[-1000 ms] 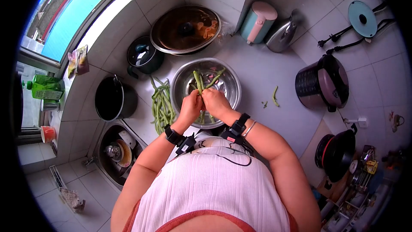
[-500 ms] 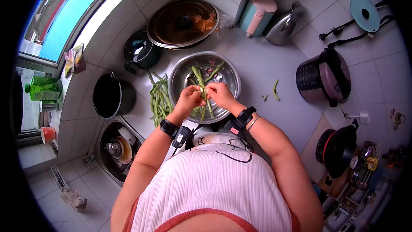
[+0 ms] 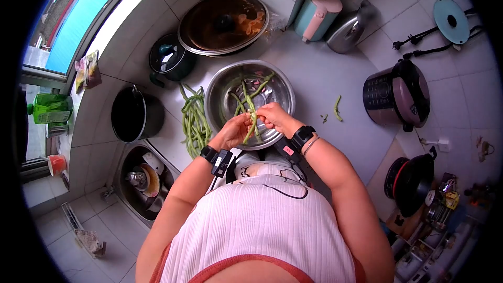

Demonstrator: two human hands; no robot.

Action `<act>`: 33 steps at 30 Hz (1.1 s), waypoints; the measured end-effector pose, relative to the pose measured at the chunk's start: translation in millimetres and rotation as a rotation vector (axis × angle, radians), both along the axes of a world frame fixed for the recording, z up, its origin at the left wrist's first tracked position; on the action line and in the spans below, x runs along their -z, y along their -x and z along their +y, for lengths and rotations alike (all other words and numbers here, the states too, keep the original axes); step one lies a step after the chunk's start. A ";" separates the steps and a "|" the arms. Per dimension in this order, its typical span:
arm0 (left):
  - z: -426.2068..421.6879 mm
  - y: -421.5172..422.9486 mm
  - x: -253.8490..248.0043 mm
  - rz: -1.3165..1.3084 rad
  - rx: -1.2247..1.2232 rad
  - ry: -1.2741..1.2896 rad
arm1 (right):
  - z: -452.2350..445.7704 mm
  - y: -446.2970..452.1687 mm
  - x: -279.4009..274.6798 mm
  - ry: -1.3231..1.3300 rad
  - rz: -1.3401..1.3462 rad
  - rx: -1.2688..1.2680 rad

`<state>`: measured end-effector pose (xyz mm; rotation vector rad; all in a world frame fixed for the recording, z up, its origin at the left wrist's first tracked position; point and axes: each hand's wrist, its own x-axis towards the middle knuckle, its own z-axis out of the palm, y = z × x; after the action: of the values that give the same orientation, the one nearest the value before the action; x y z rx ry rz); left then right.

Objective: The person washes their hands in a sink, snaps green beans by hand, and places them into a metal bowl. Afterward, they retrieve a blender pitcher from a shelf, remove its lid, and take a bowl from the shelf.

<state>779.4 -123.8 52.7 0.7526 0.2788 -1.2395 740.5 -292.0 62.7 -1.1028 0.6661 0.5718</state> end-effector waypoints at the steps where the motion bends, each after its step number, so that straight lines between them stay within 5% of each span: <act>1: -0.4 0.0 5.3 0.030 0.022 -0.019 | 0.9 0.2 1.0 0.001 0.002 -0.003; 6: -3.5 2.2 23.3 -0.125 -0.009 -0.046 | 10.1 5.4 7.6 0.185 -0.127 -0.047; 13: -1.8 -7.1 14.5 -0.157 -0.008 -0.125 | 1.7 7.0 2.5 0.076 -0.116 -0.080; 15: 0.2 -11.4 19.7 -0.309 0.044 -0.113 | -0.8 5.0 1.8 0.204 -0.174 -0.272; 18: -0.2 -15.9 13.6 -0.409 0.063 -0.162 | 1.9 -0.5 -3.3 0.355 -0.340 -0.080; 23: -2.9 -14.3 2.5 -0.645 0.081 -0.244 | -1.6 -11.0 -9.3 0.381 -0.355 -0.193; 27: -4.3 -13.8 -3.6 -0.848 0.095 -0.381 | 2.9 -14.6 -13.2 0.779 -0.609 -0.405; 33: -6.0 -15.0 -11.0 -0.755 0.045 -0.352 | 10.3 -14.7 -13.2 0.894 -0.589 -0.385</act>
<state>794.5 -129.8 63.7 1.4753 -0.1494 -0.8742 755.2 -281.8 76.0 -2.1586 0.1574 0.2194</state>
